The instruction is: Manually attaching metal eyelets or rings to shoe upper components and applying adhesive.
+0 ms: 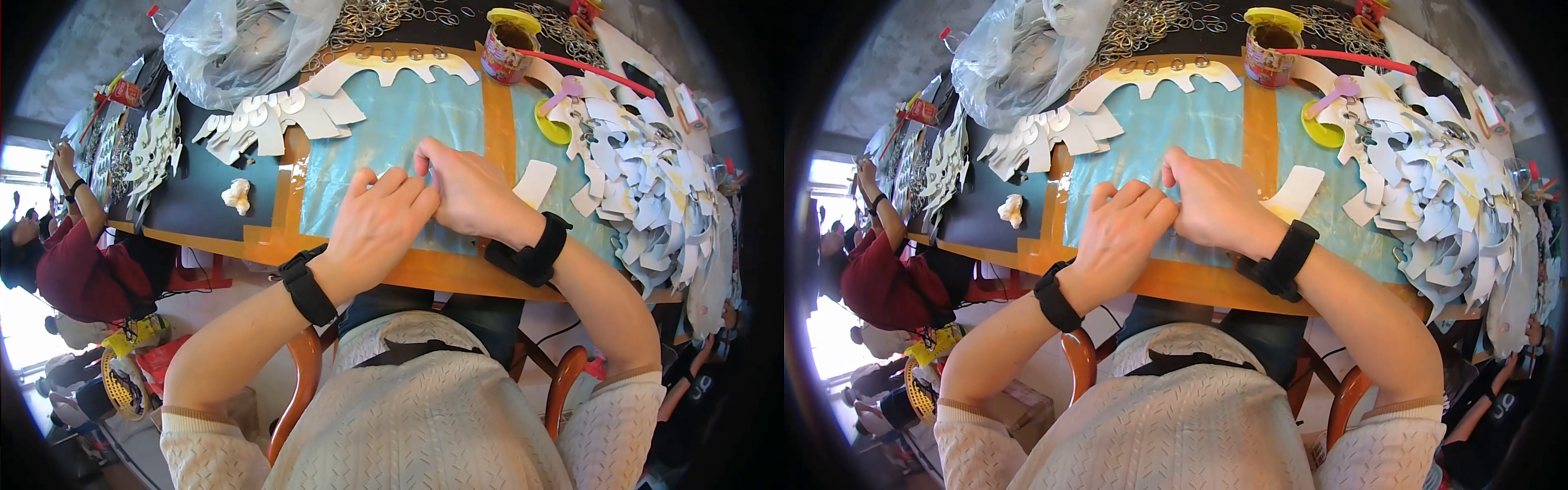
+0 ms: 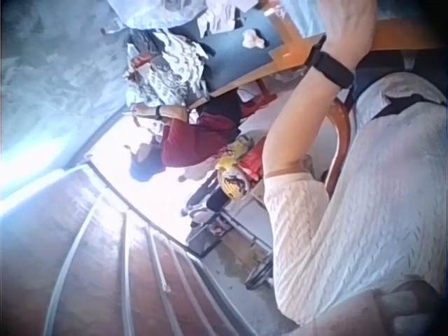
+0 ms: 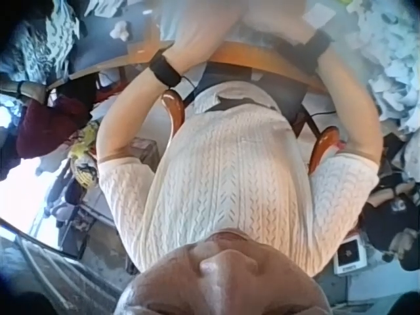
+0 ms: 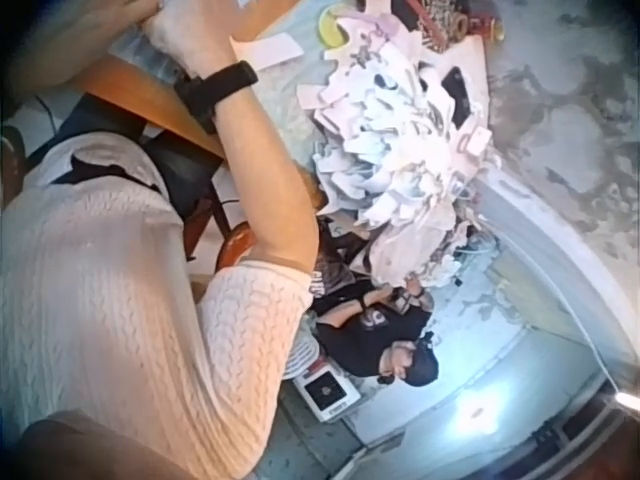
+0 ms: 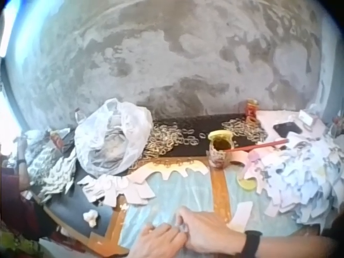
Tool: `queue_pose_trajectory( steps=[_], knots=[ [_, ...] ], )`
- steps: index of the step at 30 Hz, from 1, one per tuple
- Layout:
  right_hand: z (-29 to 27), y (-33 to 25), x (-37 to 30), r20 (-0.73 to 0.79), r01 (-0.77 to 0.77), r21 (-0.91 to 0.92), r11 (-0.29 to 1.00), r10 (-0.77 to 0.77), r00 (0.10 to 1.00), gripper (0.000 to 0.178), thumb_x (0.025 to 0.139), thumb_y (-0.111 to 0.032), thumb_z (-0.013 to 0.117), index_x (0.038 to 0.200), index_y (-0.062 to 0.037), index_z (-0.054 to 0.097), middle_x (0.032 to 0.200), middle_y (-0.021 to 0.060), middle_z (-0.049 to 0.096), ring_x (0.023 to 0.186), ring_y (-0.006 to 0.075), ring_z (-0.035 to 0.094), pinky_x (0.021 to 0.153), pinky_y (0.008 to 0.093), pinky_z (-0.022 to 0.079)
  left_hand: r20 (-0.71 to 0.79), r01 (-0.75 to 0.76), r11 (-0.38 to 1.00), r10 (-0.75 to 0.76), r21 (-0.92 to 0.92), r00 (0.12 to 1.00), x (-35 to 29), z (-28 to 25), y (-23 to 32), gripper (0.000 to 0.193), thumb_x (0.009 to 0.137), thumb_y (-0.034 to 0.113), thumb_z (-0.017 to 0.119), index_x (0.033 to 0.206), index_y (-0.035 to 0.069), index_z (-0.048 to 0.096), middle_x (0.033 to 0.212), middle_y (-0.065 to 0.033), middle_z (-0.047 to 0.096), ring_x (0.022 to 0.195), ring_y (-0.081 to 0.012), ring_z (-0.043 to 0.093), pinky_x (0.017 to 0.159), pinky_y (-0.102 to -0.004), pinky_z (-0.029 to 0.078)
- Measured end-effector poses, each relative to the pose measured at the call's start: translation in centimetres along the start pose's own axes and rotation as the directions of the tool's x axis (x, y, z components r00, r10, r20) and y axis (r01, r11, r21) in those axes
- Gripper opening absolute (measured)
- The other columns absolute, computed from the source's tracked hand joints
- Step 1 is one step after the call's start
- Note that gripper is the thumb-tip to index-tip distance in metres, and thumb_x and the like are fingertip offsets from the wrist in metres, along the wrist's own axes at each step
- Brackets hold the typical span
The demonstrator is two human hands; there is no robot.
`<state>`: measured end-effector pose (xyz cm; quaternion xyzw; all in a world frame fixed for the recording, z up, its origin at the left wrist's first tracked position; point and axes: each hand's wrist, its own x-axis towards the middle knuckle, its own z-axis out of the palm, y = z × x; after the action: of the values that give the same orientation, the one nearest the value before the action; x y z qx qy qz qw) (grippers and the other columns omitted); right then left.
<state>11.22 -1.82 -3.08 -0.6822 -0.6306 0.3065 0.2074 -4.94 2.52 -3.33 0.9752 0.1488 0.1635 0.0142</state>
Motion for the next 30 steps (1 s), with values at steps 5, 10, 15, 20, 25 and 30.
queue_pose_trajectory(
  steps=[5,10,15,20,25,30],
  knots=[
    [-0.1,0.0,-0.1,-0.002,0.016,0.0,1.0,-0.016,1.0,0.026,0.071,-0.003,0.059,0.093,-0.0074,0.046,0.067,0.0091,0.059,0.068,0.0311,0.059,0.056,0.0415,0.04,0.071,-0.032,0.999,0.032,0.004,0.997,-0.8,-0.4,0.2,0.025,0.072,0.011,0.056,0.097,0.007,0.056,0.082,-0.0018,0.055,0.078,-0.0175,0.053,0.072,-0.0331,0.037],
    [0.1,0.1,-0.2,-0.026,-0.024,0.035,0.999,0.025,0.999,0.025,0.071,-0.003,0.058,0.092,-0.0063,0.045,0.066,0.0099,0.058,0.066,0.0317,0.058,0.056,0.0419,0.04,0.113,0.0,0.992,-0.014,0.127,0.994,-2.8,-0.7,1.6,0.028,0.072,0.011,0.058,0.099,0.005,0.055,0.102,-0.0049,0.062,0.081,-0.0158,0.055,0.075,-0.032,0.039],
    [0.7,0.2,-0.1,-0.041,-0.008,0.042,0.999,0.01,0.999,0.024,0.071,-0.003,0.056,0.092,-0.0053,0.045,0.065,0.0112,0.057,0.064,0.0324,0.057,0.055,0.0423,0.039,0.112,0.013,0.989,-0.03,0.149,0.993,-3.0,-0.8,2.0,0.031,0.072,0.007,0.057,0.102,0.002,0.055,0.104,-0.0044,0.062,0.08,-0.0149,0.056,0.078,-0.0338,0.039],
    [0.7,0.1,-0.5,-0.071,-0.012,0.068,0.998,0.017,0.997,0.023,0.072,-0.002,0.056,0.092,-0.0057,0.045,0.063,0.0107,0.057,0.064,0.0308,0.058,0.054,0.0408,0.04,0.105,-0.009,0.975,-0.015,0.221,0.994,-3.1,-0.3,2.1,0.026,0.071,0.009,0.058,0.097,0.003,0.055,0.112,-0.0059,0.061,0.079,-0.0137,0.054,0.081,-0.0329,0.039],
    [1.2,-0.2,-1.2,-0.158,0.056,-0.042,0.998,-0.062,0.985,0.015,0.075,-0.001,0.056,0.089,-0.0074,0.051,0.071,0.0089,0.059,0.066,0.03,0.059,0.055,0.0392,0.042,0.17,-0.076,0.965,0.034,0.249,0.985,-3.0,-0.6,1.9,0.02,0.073,0.013,0.057,0.092,0.007,0.056,0.115,-0.0104,0.059,0.081,-0.0151,0.053,0.081,-0.032,0.039],
    [0.4,0.6,-1.8,-0.124,0.145,-0.176,0.974,-0.168,0.978,0.018,0.076,-0.001,0.056,0.092,-0.0098,0.055,0.082,0.0077,0.06,0.072,0.0308,0.059,0.059,0.0406,0.044,0.224,-0.13,0.938,0.059,0.321,0.973,-2.8,-0.9,2.1,0.019,0.075,0.017,0.055,0.091,0.009,0.055,0.119,-0.012,0.058,0.085,-0.0166,0.052,0.084,-0.0321,0.036]
  ],
)
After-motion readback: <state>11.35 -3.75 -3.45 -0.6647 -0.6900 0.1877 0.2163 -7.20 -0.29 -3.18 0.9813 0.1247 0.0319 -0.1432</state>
